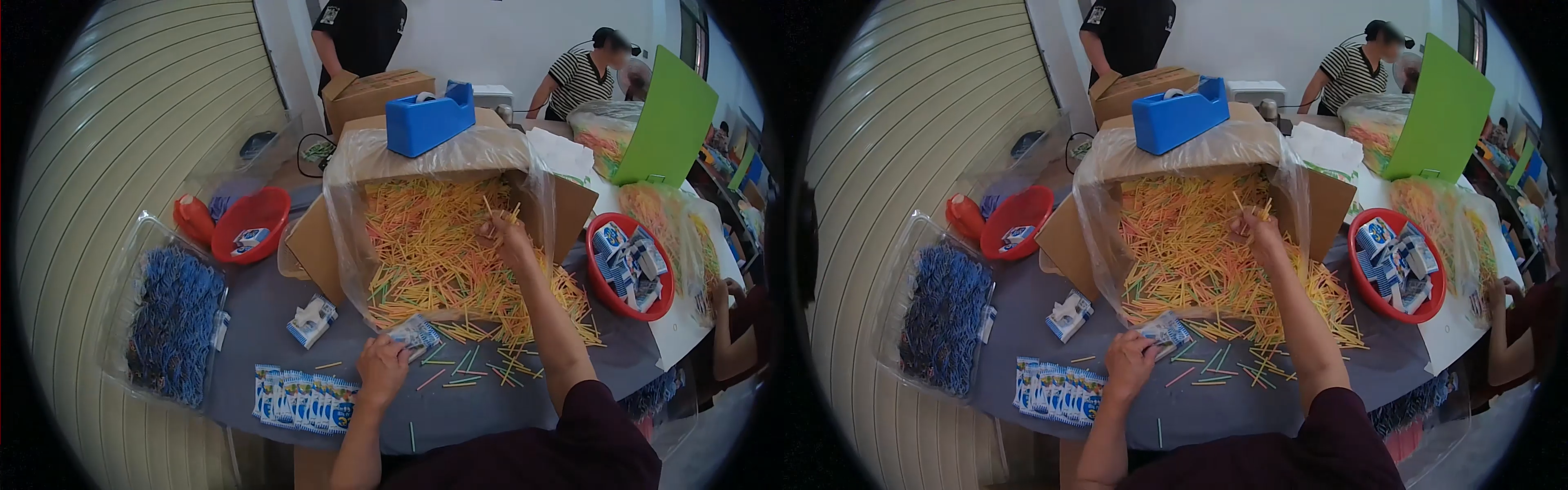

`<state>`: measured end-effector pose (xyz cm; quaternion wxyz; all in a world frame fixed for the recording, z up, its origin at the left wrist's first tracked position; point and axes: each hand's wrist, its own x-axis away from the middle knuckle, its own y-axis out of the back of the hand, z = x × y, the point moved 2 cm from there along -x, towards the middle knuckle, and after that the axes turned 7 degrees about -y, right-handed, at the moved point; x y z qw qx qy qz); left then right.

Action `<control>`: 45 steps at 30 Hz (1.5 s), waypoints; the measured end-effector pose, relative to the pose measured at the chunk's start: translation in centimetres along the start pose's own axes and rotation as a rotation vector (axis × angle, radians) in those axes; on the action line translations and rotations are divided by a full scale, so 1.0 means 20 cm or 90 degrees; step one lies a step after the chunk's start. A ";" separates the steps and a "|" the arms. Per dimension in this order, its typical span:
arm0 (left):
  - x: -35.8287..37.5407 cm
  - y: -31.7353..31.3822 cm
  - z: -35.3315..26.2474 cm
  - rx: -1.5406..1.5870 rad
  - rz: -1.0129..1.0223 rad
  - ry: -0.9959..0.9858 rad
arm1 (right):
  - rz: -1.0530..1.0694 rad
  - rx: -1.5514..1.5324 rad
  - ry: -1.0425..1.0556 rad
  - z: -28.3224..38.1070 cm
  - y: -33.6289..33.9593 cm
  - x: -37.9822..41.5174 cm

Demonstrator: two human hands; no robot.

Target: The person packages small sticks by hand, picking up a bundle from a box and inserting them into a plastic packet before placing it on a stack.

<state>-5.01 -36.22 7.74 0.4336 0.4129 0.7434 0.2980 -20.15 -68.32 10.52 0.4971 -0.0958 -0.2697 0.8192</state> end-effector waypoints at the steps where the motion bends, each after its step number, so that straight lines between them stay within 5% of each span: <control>1: 0.00 0.00 0.00 0.002 -0.009 -0.004 | -0.006 -0.002 0.001 0.00 0.00 0.03; 4: -0.01 0.01 -0.02 -0.001 -0.004 -0.001 | -0.101 0.037 -0.047 -0.04 0.03 0.07; 12: -0.01 0.01 -0.03 -0.019 -0.003 -0.042 | -0.015 -0.021 -0.142 -0.10 -0.03 0.11; 19: -0.01 -0.02 0.03 -0.012 0.014 -0.078 | -0.059 -0.115 -0.067 -0.12 -0.04 0.12; 22: -0.02 -0.02 0.01 0.004 0.037 -0.092 | -0.065 0.114 0.042 -0.12 -0.04 0.16; 25: -0.02 -0.01 -0.02 0.075 0.119 0.030 | -0.130 0.403 0.112 -0.14 -0.02 0.17; 27: -0.02 -0.02 0.00 0.040 0.030 -0.090 | -0.123 0.302 0.107 -0.18 -0.02 0.19; 31: -0.02 -0.02 0.05 0.047 0.053 -0.043 | -0.057 0.077 0.063 -0.13 -0.06 0.31; 37: -0.02 -0.03 0.05 0.026 0.035 -0.066 | -0.091 0.016 -0.044 -0.17 -0.08 0.28; 38: -0.02 -0.03 0.04 0.027 0.037 -0.063 | -0.087 0.022 -0.041 -0.19 -0.07 0.22; 40: -0.01 -0.02 0.04 0.024 0.038 -0.058 | -0.121 0.141 0.253 -0.22 -0.07 0.11; 44: -0.01 0.00 0.03 0.168 0.003 0.024 | -0.088 0.077 0.201 -0.14 -0.11 0.19; 45: -0.01 0.02 0.02 0.233 -0.035 0.012 | 0.035 -0.047 0.121 -0.14 -0.13 0.24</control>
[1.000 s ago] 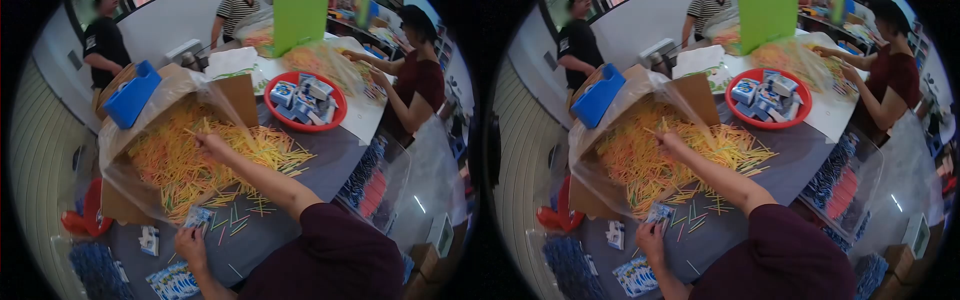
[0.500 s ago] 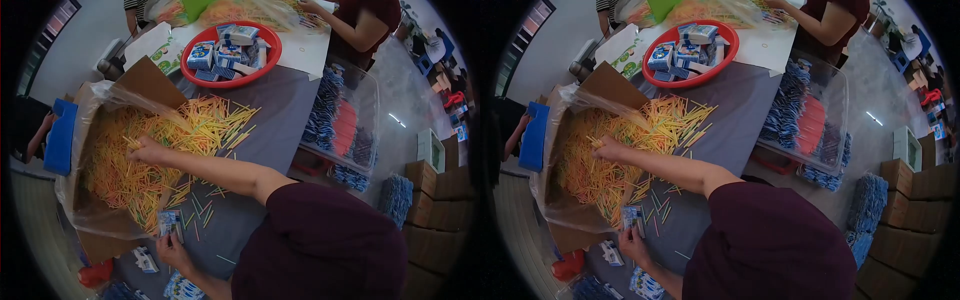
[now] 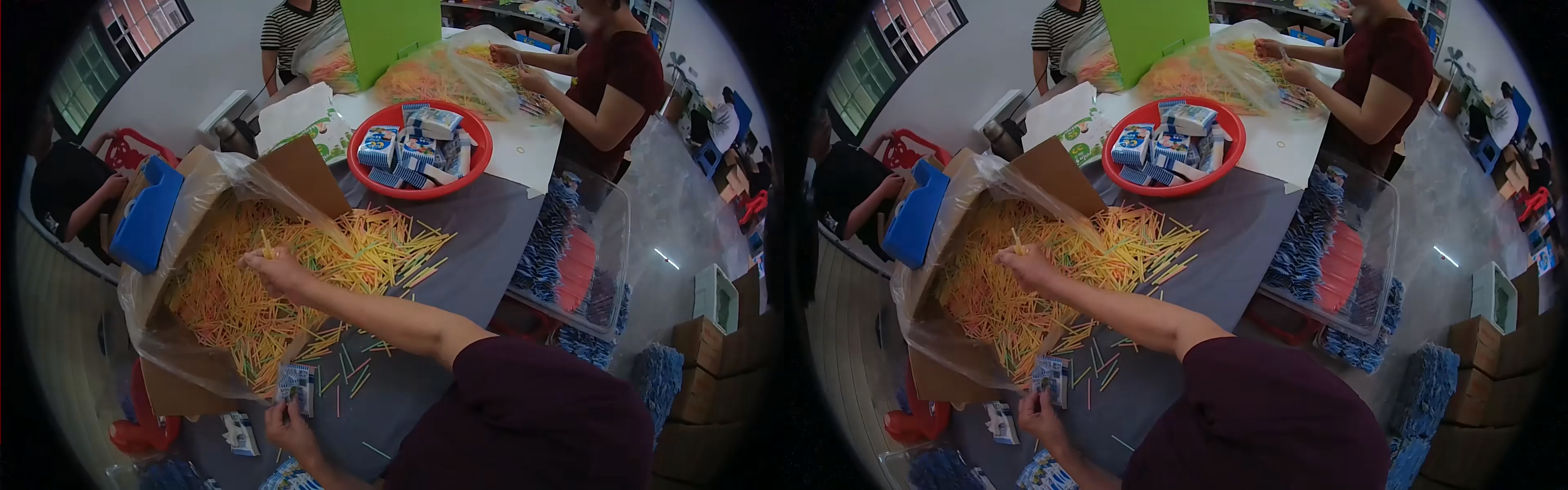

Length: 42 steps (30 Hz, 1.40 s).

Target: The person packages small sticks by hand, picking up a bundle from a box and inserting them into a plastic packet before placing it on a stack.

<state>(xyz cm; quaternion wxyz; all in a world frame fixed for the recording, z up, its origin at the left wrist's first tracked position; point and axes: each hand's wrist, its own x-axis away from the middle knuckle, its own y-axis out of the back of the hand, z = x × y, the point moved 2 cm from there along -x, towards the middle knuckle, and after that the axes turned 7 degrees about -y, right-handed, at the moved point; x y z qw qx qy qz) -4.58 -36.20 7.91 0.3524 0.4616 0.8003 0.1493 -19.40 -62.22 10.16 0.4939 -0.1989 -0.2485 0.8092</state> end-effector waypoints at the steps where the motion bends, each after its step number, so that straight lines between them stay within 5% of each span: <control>1: 0.00 0.00 0.00 -0.004 0.000 0.008 | 0.107 -0.140 -0.084 0.01 -0.04 0.06; 6: -0.04 -0.05 -0.05 0.305 -0.064 0.044 | 0.196 -0.166 -0.120 0.09 -0.25 0.30; 13: -0.04 -0.16 -0.17 0.374 0.019 0.169 | 0.254 -0.042 0.012 0.19 -0.26 0.43; 28: -0.10 -0.27 -0.23 0.490 -0.011 0.039 | 0.294 0.462 0.044 0.09 -0.21 0.54; 30: -0.11 -0.28 -0.24 0.424 -0.037 -0.047 | 0.284 0.707 0.161 0.10 -0.23 0.55; 32: -0.10 -0.30 -0.23 0.453 -0.050 -0.050 | 0.268 0.738 0.177 0.08 -0.23 0.55; 35: -0.09 -0.31 -0.22 0.550 -0.080 0.012 | 0.255 0.443 0.014 0.06 -0.27 0.54; 39: -0.13 -0.31 -0.25 0.676 -0.134 0.065 | 0.237 0.459 0.015 0.09 -0.41 0.50; 42: -0.16 -0.29 -0.18 0.535 -0.121 0.078 | 0.206 0.607 -0.079 0.12 -0.45 0.46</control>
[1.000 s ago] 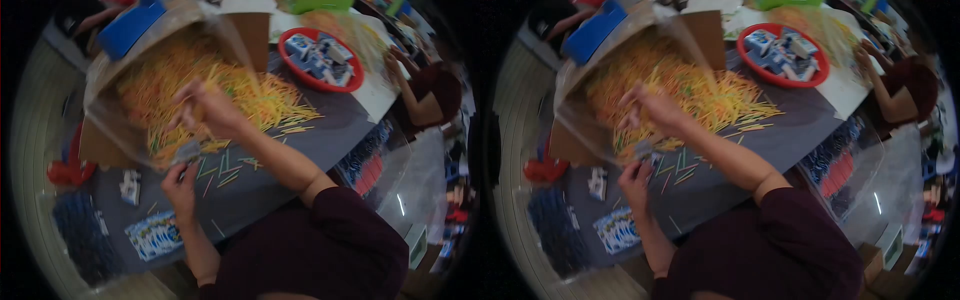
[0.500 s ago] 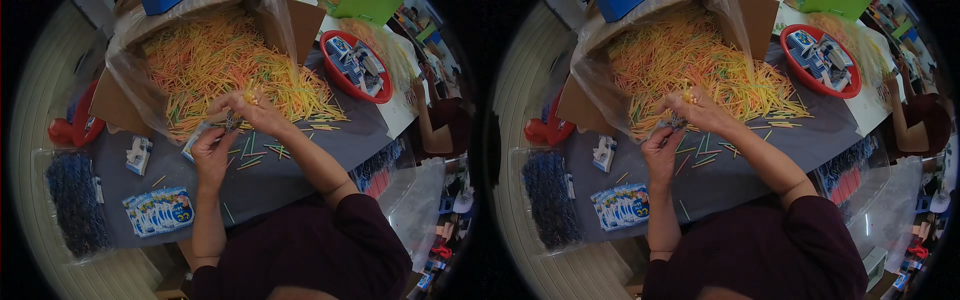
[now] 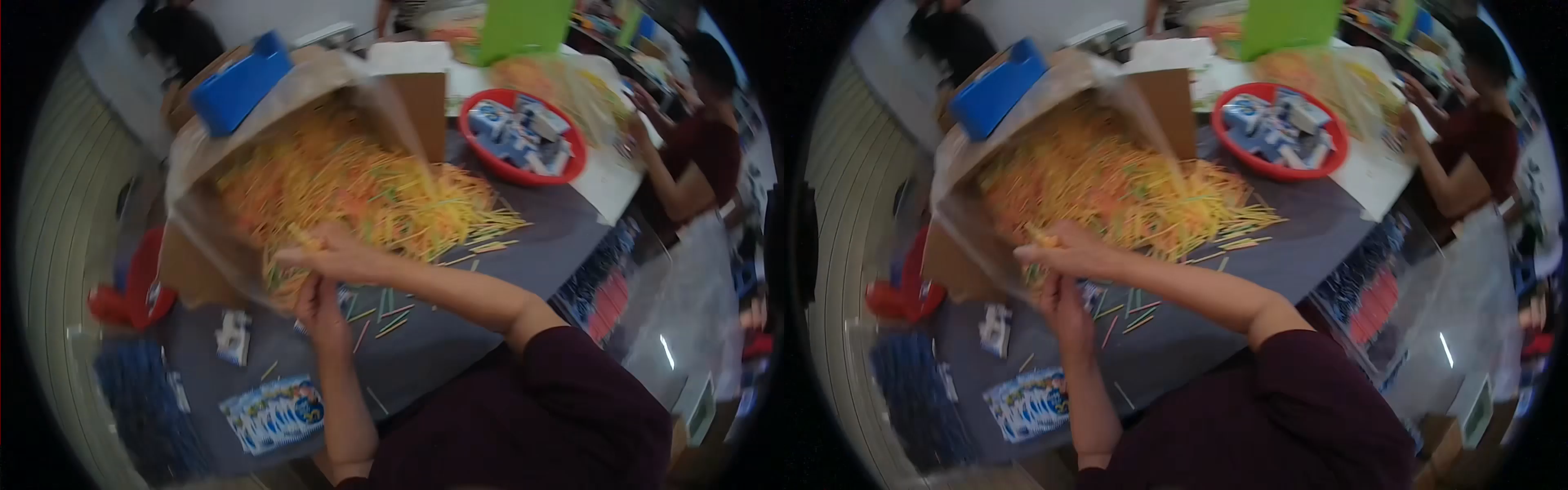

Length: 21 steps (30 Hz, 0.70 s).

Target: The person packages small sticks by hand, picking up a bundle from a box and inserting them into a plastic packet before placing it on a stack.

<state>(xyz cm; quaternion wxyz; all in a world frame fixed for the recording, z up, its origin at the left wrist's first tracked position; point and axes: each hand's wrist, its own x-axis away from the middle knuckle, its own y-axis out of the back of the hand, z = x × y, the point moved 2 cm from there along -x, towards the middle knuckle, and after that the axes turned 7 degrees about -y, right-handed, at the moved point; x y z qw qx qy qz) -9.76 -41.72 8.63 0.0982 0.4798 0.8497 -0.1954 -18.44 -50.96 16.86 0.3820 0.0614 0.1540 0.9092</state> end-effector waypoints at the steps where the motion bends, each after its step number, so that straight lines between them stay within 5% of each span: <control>1: -0.01 0.02 0.00 -0.039 0.008 0.042 | -0.038 -0.174 0.096 -0.04 -0.06 -0.03; 2: -0.01 0.05 0.00 0.046 0.013 0.137 | -0.062 -0.109 0.147 -0.03 -0.03 -0.03; 4: -0.04 0.02 0.01 0.060 0.098 -0.046 | -0.146 -0.090 0.153 -0.06 -0.08 -0.07; 7: 0.02 0.01 -0.05 0.103 0.188 -0.058 | -0.166 -0.188 0.134 -0.06 -0.11 0.01; 9: -0.03 0.07 0.03 -0.061 0.189 -0.129 | -0.152 0.026 0.108 -0.09 -0.12 0.05; 15: -0.02 -0.15 0.11 -0.009 0.274 -0.064 | -0.049 0.155 0.123 -0.28 -0.11 0.01; 21: -0.03 -0.25 0.13 0.020 0.298 -0.016 | -0.192 0.063 0.340 -0.08 0.03 0.21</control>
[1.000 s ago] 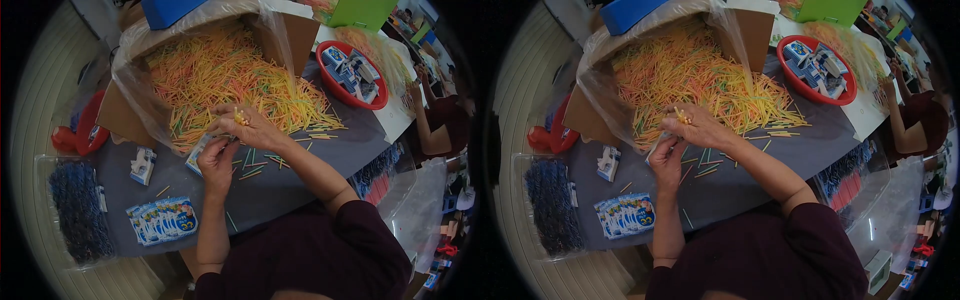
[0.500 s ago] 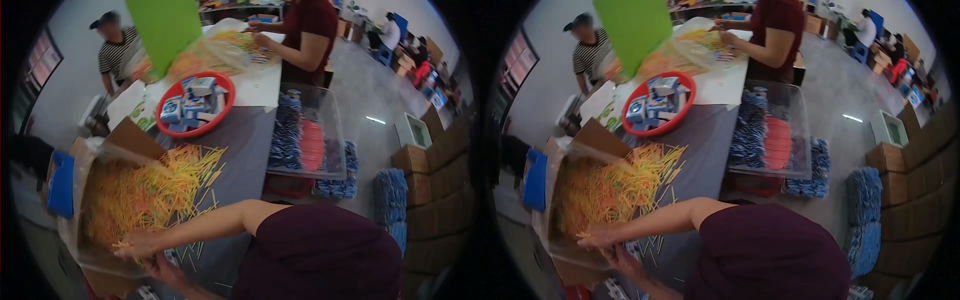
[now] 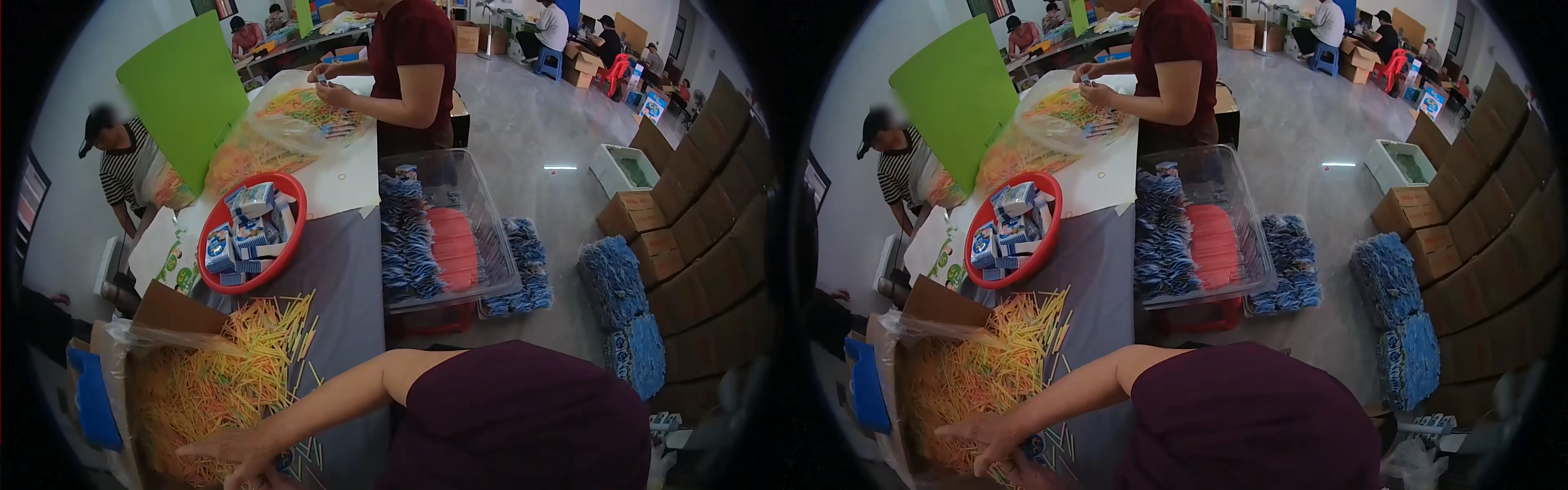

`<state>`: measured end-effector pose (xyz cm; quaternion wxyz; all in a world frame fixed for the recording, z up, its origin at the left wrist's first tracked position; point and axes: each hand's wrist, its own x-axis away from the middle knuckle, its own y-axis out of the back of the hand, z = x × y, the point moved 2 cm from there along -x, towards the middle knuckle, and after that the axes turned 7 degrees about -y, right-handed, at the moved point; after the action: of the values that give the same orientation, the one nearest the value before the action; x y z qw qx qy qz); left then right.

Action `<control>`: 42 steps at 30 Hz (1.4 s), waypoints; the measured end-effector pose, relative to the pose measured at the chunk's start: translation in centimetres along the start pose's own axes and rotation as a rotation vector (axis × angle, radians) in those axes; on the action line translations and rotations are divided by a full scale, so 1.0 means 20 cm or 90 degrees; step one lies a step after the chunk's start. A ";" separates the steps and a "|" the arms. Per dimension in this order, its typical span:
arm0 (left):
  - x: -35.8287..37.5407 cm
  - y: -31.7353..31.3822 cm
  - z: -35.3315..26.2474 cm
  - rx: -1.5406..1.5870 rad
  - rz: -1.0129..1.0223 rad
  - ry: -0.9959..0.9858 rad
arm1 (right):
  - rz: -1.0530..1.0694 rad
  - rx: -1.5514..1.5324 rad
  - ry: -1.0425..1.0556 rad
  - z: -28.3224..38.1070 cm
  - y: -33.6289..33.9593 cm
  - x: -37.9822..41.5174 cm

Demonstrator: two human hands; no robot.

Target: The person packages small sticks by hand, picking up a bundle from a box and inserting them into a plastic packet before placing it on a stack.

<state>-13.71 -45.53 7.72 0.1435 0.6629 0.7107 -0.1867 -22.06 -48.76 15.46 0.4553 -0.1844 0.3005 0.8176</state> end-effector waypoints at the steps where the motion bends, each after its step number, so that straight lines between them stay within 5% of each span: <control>1: 0.00 -0.01 0.00 0.006 0.003 0.007 | -0.018 -0.005 0.032 0.04 0.01 -0.01; 4: 0.00 -0.01 -0.01 0.016 0.012 0.033 | -0.056 -0.021 0.097 0.12 0.03 0.01; 6: 0.01 -0.01 -0.02 0.021 0.018 0.048 | 0.296 0.280 0.007 0.12 -0.03 0.05; 12: 0.07 0.03 -0.06 0.040 0.025 0.100 | 0.028 0.213 0.209 0.23 0.14 0.14; 15: 0.03 -0.08 -0.31 0.048 0.032 0.120 | 0.155 0.045 0.114 -0.08 -0.08 0.16; 18: 0.12 0.09 -0.12 0.052 0.021 0.146 | 0.071 0.138 0.105 0.05 0.05 0.20; 21: 0.37 0.37 -0.31 -0.013 -0.089 0.192 | 0.198 -0.038 0.077 0.02 -0.05 0.22; 22: 0.43 0.34 -0.26 -0.081 -0.205 0.145 | 0.191 -0.043 0.089 0.00 -0.07 0.24; 26: 0.55 0.22 -0.48 -0.045 -0.194 0.202 | 0.278 -0.128 -0.010 0.09 -0.06 0.27; 28: 0.65 0.24 -0.52 -0.194 -0.194 0.123 | 0.375 -0.110 -0.065 0.11 -0.12 0.29; 33: 0.86 0.41 -0.62 -0.592 -0.283 0.150 | 0.462 -0.001 -0.111 0.07 -0.17 0.30; 35: 0.87 0.47 -0.57 -0.995 -0.186 0.106 | 0.487 0.036 -0.065 -0.02 -0.14 0.27; 39: 0.91 0.60 -0.46 -1.066 -0.175 0.194 | 0.447 0.108 -0.043 -0.10 -0.04 0.17; 42: 0.96 0.66 -0.46 -1.167 -0.242 0.209 | 0.299 0.348 0.099 -0.25 0.08 -0.03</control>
<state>-1.78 -23.56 6.12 0.4736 0.1834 0.6874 0.5192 -22.97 -53.17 12.58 0.2635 -0.0437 0.5757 0.7728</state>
